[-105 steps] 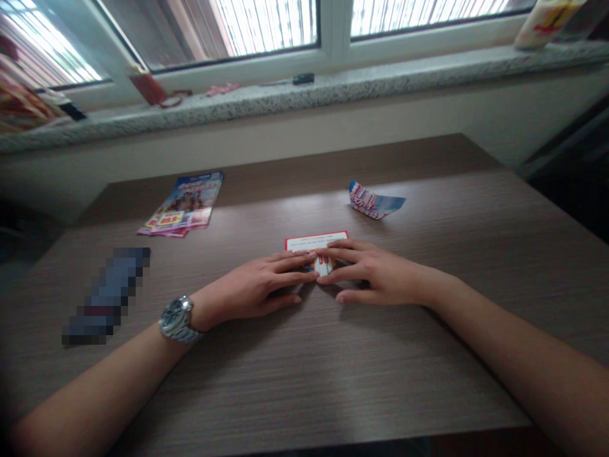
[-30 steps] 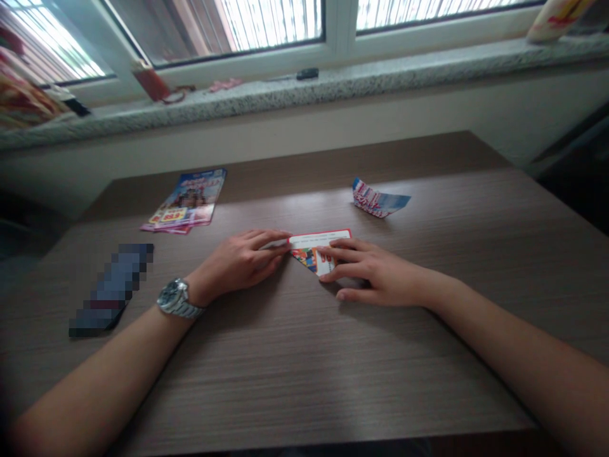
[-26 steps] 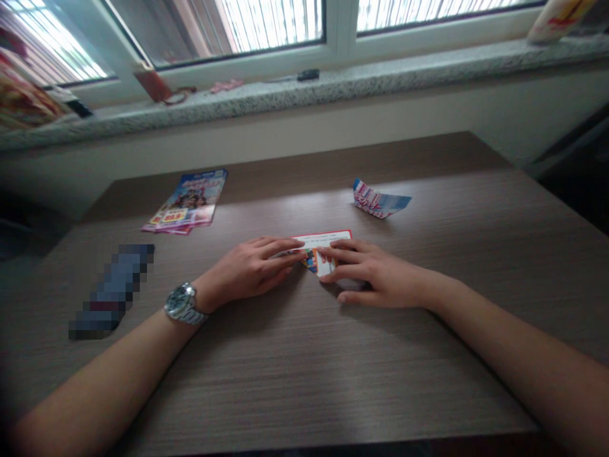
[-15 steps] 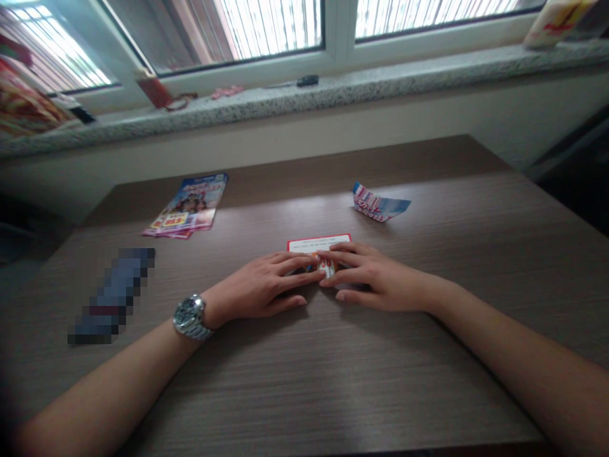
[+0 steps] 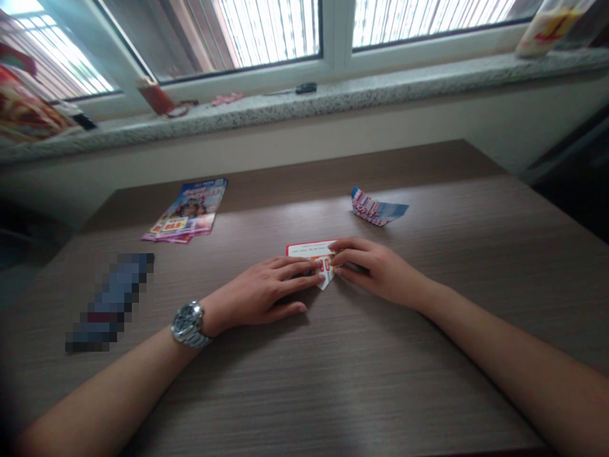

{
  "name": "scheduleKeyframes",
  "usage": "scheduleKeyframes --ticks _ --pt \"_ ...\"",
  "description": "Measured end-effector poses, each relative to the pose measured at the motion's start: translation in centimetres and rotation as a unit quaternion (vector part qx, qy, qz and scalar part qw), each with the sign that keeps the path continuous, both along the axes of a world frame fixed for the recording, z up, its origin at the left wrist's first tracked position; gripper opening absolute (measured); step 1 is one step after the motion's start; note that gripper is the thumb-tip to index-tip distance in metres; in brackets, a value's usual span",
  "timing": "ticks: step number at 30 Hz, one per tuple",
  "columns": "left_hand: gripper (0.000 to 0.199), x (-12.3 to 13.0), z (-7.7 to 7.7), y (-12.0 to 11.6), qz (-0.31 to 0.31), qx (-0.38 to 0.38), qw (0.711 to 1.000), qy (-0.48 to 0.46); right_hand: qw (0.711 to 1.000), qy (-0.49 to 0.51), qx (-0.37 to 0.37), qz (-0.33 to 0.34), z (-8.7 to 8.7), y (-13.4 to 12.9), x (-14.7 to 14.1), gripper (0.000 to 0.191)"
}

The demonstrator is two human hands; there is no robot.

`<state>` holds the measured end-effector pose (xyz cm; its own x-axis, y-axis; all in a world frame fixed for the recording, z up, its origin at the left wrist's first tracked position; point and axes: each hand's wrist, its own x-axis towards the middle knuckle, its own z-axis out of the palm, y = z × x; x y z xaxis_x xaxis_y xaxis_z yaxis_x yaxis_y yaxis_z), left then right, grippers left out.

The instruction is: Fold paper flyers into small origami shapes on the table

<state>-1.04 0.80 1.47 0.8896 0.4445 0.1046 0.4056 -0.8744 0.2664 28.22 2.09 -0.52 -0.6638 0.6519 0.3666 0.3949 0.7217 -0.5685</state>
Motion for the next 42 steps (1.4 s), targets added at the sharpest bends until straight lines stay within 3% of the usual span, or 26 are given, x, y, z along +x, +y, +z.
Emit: scheduleKeyframes --ticks 6,20,32,42 --pt "0.057 0.2 0.0 -0.3 0.014 0.005 1.000 0.010 0.998 -0.013 0.031 -0.045 0.0 -0.1 -0.5 0.008" --pt "0.055 0.4 0.4 -0.6 0.000 0.005 1.000 0.006 0.995 -0.059 0.057 -0.049 -0.1 -0.9 -1.8 0.004" --pt "0.055 0.3 0.2 -0.7 0.006 0.003 1.000 0.005 0.979 -0.076 0.042 -0.183 -0.3 1.5 0.6 0.012" --pt "0.056 0.3 0.2 -0.7 0.006 0.005 1.000 0.004 0.973 -0.070 0.030 -0.218 0.0 1.7 0.9 0.015"
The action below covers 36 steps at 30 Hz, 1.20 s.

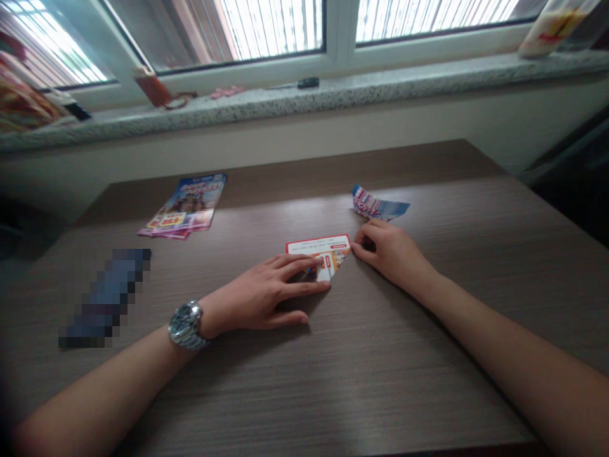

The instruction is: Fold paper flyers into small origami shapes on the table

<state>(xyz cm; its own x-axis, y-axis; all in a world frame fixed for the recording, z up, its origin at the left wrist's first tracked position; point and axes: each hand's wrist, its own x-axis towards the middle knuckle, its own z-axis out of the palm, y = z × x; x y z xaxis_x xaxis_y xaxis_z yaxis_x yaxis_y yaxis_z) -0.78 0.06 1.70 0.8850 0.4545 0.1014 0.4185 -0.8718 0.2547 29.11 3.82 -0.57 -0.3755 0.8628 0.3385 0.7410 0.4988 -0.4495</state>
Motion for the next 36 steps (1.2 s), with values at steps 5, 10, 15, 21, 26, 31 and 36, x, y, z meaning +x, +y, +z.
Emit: scheduleKeyframes --ticks 5,10,15,21,26,31,36 --pt "0.056 0.0 0.1 0.1 -0.010 -0.001 1.000 0.010 1.000 -0.004 -0.012 0.000 0.1 0.0 0.1 0.014" --pt "0.056 0.1 0.1 0.2 -0.013 -0.001 1.000 0.016 1.000 -0.006 -0.001 -0.002 0.4 -0.3 -0.1 0.015" --pt "0.056 0.2 0.0 0.2 -0.009 0.006 1.000 0.023 1.000 -0.005 0.021 0.016 0.9 -0.9 -0.4 0.013" --pt "0.059 0.4 -0.1 0.2 -0.004 0.008 1.000 0.017 0.993 0.005 0.037 0.113 0.6 -1.3 -0.9 0.015" --pt "0.056 0.5 -0.1 0.1 0.010 0.021 0.999 0.021 0.987 0.008 0.037 0.158 0.3 -1.6 -1.2 0.021" --pt "0.057 0.6 -0.2 0.2 0.006 0.019 1.000 0.018 0.982 0.004 0.024 0.188 0.0 -1.5 -1.0 0.024" --pt "0.055 0.5 -0.1 0.4 0.000 0.008 1.000 0.002 0.980 0.014 0.004 0.199 0.0 -1.6 -1.3 0.015"
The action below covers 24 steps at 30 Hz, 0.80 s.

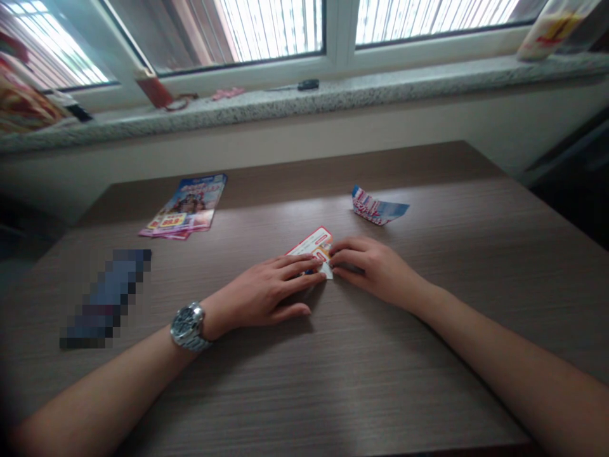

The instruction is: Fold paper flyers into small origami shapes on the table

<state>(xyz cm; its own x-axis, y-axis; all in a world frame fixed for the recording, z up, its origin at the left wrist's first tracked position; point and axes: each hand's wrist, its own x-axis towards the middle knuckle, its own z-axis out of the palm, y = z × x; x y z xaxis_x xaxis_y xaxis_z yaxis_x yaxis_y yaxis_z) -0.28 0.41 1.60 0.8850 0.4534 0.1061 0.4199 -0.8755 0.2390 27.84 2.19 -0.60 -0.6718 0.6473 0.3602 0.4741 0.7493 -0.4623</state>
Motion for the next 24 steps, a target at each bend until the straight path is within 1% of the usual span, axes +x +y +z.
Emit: scheduleKeyframes --ticks 3,7,11,15,20,24 --pt "0.054 -0.09 -0.06 0.04 -0.001 -0.003 1.000 -0.002 1.000 0.003 -0.014 0.001 0.05 -0.19 -0.33 0.010" --pt "0.052 -0.11 -0.11 0.10 0.002 -0.007 1.000 -0.003 1.000 0.009 -0.012 0.001 -0.06 -0.34 -0.61 0.005" --pt "0.044 0.07 -0.07 0.14 0.002 0.001 1.000 0.005 1.000 0.010 -0.011 0.007 -0.18 -0.27 -0.64 0.004" --pt "0.043 0.25 -0.06 0.08 0.008 0.012 1.000 0.015 1.000 0.003 -0.020 0.015 -0.03 -0.24 -0.55 0.004" --pt "0.045 0.20 -0.18 0.10 0.010 0.027 0.999 0.025 0.999 -0.004 -0.027 0.026 0.16 -0.36 -0.40 0.007" --pt "0.047 0.03 -0.41 0.17 0.026 0.035 0.999 0.031 1.000 -0.009 -0.009 0.024 0.15 -0.42 -0.35 0.017"
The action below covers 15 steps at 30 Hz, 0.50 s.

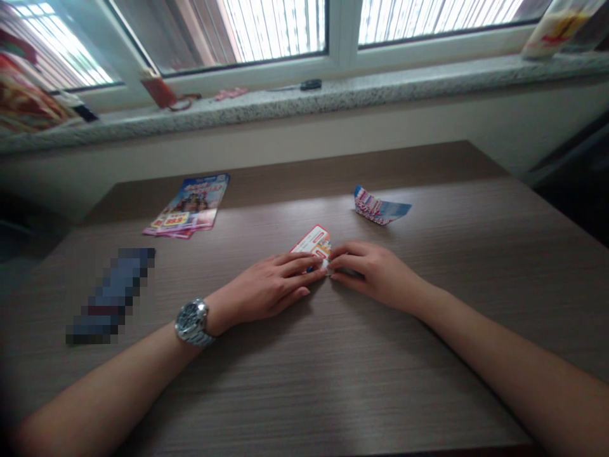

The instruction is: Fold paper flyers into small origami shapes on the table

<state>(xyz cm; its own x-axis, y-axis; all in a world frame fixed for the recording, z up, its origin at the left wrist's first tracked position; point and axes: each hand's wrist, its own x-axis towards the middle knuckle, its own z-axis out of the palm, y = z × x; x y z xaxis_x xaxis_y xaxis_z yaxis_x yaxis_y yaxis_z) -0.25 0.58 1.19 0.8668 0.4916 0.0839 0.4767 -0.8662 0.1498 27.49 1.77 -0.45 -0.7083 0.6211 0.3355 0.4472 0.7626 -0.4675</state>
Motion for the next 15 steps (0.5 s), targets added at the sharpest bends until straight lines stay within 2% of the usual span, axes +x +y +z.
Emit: scheduleKeyframes --ticks 8,15 --pt "0.052 -0.05 0.16 -0.08 0.011 -0.003 1.000 -0.015 0.997 -0.040 0.059 -0.013 -0.02 0.09 0.33 0.025" --pt "0.053 -0.35 0.50 0.03 0.000 -0.017 1.000 -0.021 0.995 -0.058 0.060 -0.052 -0.18 0.36 0.69 0.030"
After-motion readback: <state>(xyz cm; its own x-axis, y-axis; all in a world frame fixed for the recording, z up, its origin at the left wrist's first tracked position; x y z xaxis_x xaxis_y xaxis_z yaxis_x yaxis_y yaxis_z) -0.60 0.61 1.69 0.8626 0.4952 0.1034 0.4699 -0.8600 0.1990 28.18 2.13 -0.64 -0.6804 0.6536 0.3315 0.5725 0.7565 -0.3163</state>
